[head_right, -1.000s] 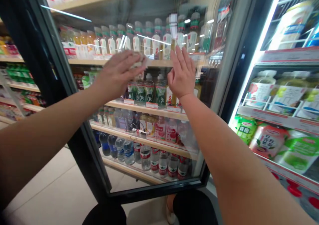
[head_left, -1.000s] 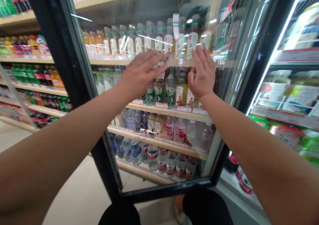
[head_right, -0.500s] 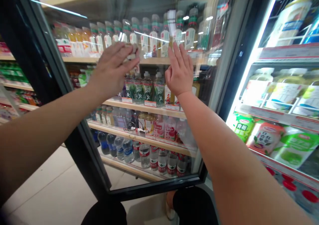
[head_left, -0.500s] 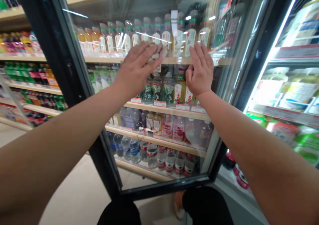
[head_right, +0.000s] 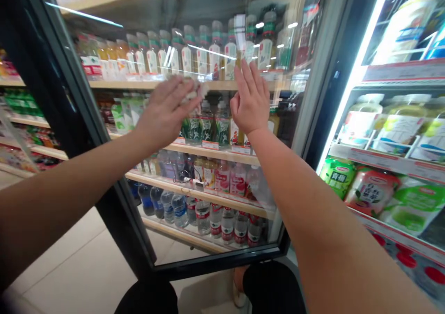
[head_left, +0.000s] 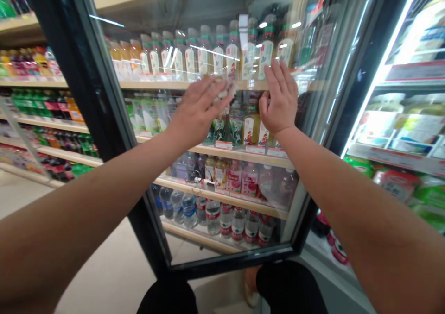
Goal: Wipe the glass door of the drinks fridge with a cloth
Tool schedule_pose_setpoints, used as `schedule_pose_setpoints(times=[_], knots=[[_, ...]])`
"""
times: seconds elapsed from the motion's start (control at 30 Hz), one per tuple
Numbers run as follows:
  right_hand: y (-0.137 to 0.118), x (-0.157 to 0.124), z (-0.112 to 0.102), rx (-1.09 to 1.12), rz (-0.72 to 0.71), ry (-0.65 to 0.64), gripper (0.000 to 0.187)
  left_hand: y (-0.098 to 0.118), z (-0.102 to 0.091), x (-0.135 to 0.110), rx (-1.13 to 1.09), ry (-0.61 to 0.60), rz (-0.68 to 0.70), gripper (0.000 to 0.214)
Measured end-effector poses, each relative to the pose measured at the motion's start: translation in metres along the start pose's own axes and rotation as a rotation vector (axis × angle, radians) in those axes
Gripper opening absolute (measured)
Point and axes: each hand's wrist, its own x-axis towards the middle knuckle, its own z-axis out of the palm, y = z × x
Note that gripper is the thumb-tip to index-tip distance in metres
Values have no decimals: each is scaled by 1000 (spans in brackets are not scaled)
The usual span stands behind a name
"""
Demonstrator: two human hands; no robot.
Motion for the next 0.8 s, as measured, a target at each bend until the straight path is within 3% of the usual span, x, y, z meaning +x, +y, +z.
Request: schedule_pose_setpoints(times=[0.1, 0.17, 0.27, 0.37, 0.53, 0.7, 0.8], knots=[[1, 0, 1, 4, -5, 8, 65, 17, 2, -8, -100, -181, 271, 52], [0, 0, 0, 10, -3, -1, 65, 15, -1, -6, -126, -243, 327, 54], [-2, 0, -2, 22, 3, -9, 65, 2, -3, 2, -87, -143, 89, 57], [-3, -1, -2, 6, -1, 16, 64, 4, 3, 7, -77, -62, -97, 59], [-3, -2, -3, -38, -17, 53, 59, 24, 14, 12, -162, -135, 7, 74], [-3, -6, -8, -13, -139, 26, 67, 25, 17, 38, -217, -62, -111, 77], [-2, -9, -9, 29, -239, -64, 72, 34, 23, 54, -253, -57, -143, 70]])
